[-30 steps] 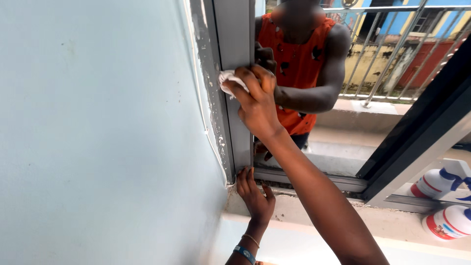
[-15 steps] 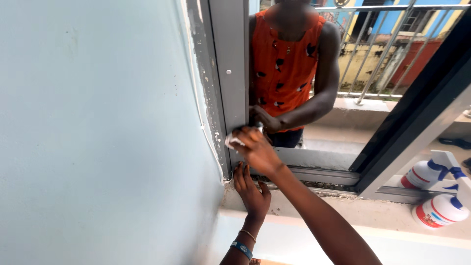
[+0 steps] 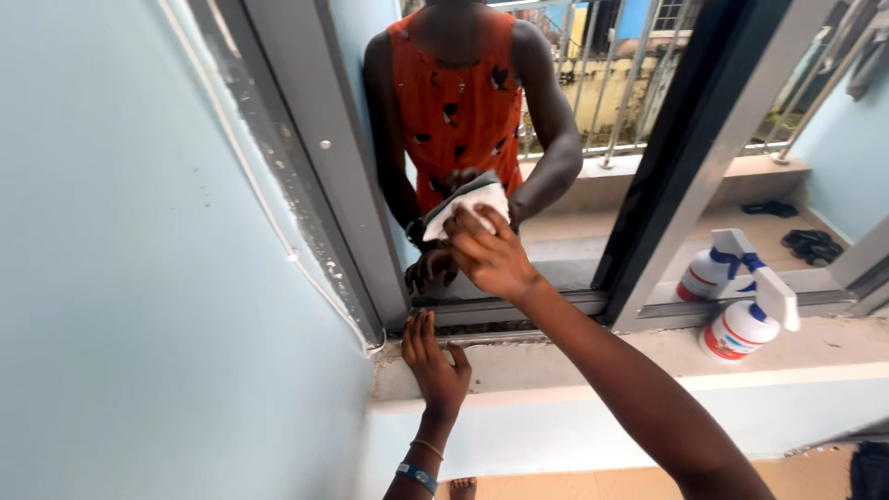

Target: The person wipes a large mirror with a white cloth, cleaning the surface and the frame. The person uses both hands to wipe different sections of the mirror, including the edges and the bottom frame.

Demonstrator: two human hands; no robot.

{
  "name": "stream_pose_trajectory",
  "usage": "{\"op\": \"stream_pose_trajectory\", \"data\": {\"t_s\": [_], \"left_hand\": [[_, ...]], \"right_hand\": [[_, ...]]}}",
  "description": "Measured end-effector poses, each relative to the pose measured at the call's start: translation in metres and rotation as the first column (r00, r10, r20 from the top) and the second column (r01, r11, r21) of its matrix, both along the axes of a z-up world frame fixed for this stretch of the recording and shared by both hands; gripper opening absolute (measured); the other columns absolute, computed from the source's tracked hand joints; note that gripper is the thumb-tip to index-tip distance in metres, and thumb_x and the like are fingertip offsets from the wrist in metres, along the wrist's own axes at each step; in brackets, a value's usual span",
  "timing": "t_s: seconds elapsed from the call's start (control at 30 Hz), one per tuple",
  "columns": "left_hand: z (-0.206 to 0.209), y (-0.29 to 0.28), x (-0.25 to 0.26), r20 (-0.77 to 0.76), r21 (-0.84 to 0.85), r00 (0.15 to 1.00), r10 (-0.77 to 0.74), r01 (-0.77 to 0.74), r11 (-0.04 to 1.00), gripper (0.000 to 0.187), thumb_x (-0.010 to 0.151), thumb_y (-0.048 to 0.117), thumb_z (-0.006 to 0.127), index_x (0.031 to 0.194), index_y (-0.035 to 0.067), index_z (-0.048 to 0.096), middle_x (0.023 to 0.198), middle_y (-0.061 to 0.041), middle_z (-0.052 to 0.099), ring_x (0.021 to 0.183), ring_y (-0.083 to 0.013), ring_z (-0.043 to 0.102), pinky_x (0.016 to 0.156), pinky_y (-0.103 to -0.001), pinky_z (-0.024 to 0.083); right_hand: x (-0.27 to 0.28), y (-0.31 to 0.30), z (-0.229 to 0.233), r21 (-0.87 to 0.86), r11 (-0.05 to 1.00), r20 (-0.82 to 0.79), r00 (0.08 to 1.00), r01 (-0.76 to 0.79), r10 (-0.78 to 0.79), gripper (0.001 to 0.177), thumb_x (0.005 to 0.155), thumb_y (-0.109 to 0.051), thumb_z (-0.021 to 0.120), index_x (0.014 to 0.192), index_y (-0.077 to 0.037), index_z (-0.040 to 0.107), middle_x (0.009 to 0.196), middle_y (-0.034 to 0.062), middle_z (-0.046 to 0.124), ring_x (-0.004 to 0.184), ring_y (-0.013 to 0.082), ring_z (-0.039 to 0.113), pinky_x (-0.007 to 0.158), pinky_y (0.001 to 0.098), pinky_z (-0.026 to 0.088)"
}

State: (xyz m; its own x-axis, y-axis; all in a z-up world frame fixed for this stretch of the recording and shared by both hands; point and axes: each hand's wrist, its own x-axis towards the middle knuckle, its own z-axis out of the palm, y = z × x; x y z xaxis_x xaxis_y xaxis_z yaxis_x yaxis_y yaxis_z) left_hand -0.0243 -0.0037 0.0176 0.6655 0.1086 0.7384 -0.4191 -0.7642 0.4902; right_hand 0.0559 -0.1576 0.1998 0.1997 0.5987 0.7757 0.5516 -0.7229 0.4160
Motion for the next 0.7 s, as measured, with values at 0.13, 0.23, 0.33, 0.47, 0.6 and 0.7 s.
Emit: {"op": "stream_pose_trajectory", "data": {"t_s": [0.13, 0.23, 0.33, 0.47, 0.6, 0.7], "left_hand": [[-0.003, -0.001, -0.003, -0.064, 0.04, 0.998, -0.006, 0.009, 0.999, 0.06, 0.082, 0.007, 0.057, 0.141, -0.002, 0.049, 0.15, -0.021, 0.048, 0.148, -0.0396, 0.035, 0.121, -0.056, 0.024], [-0.003, -0.014, -0.007, -0.037, 0.073, 0.999, -0.023, 0.026, 0.997, 0.057, 0.082, 0.008, 0.058, 0.137, -0.001, 0.051, 0.148, -0.021, 0.047, 0.148, -0.041, 0.034, 0.121, -0.06, 0.022], [-0.003, -0.04, -0.012, 0.032, 0.138, 0.993, -0.11, 0.104, 0.985, 0.054, 0.082, 0.008, 0.059, 0.136, 0.0, 0.052, 0.149, -0.021, 0.047, 0.147, -0.0418, 0.033, 0.121, -0.063, 0.02], [0.0, -0.072, -0.002, -0.031, 0.082, 0.983, -0.182, 0.184, 0.98, 0.05, 0.086, 0.01, 0.06, 0.135, 0.0, 0.056, 0.147, -0.022, 0.049, 0.143, -0.0403, 0.038, 0.118, -0.059, 0.031], [0.001, -0.106, 0.009, -0.061, 0.003, 0.972, -0.229, 0.229, 0.973, 0.047, 0.089, 0.015, 0.061, 0.133, -0.001, 0.057, 0.143, -0.022, 0.052, 0.141, -0.0389, 0.044, 0.117, -0.055, 0.04], [0.002, -0.127, 0.005, -0.039, 0.124, 0.974, -0.221, 0.224, 0.967, 0.056, 0.084, 0.02, 0.065, 0.134, -0.003, 0.055, 0.142, -0.026, 0.05, 0.14, -0.0456, 0.04, 0.115, -0.058, 0.036]], "right_hand": [[0.009, -0.03, -0.014, -0.138, 0.99, -0.038, 0.999, -0.012, 0.006, 0.029, 0.094, -0.018, 0.068, 0.121, -0.018, 0.077, 0.144, -0.0003, 0.06, 0.152, 0.0209, 0.039, 0.129, 0.0443, 0.028], [0.018, -0.05, -0.013, -0.156, 0.986, -0.065, 0.995, 0.06, -0.071, 0.038, 0.092, -0.013, 0.065, 0.129, -0.021, 0.074, 0.154, 0.0025, 0.054, 0.154, 0.0232, 0.035, 0.128, 0.0459, 0.026], [0.021, -0.075, -0.007, 0.019, 0.996, -0.135, 0.987, 0.089, -0.085, 0.053, 0.092, -0.007, 0.065, 0.139, -0.029, 0.069, 0.164, 0.0084, 0.043, 0.155, 0.0259, 0.03, 0.126, 0.0466, 0.024], [0.014, -0.094, 0.002, 0.262, 0.948, -0.12, 0.981, 0.181, -0.154, 0.066, 0.095, 0.002, 0.066, 0.146, -0.039, 0.064, 0.172, 0.0079, 0.032, 0.162, 0.0253, 0.025, 0.133, 0.048, 0.022], [-0.006, -0.103, -0.003, 0.53, 0.798, -0.214, 0.956, 0.288, -0.203, 0.088, 0.074, 0.016, 0.052, 0.148, -0.03, 0.06, 0.171, 0.0165, 0.025, 0.16, 0.0394, 0.019, 0.131, 0.0587, 0.017], [-0.021, -0.088, -0.027, 0.661, 0.688, -0.255, 0.952, 0.299, -0.168, 0.093, 0.07, 0.017, 0.047, 0.153, -0.025, 0.052, 0.171, 0.0212, 0.019, 0.159, 0.0469, 0.015, 0.131, 0.062, 0.013]]}}
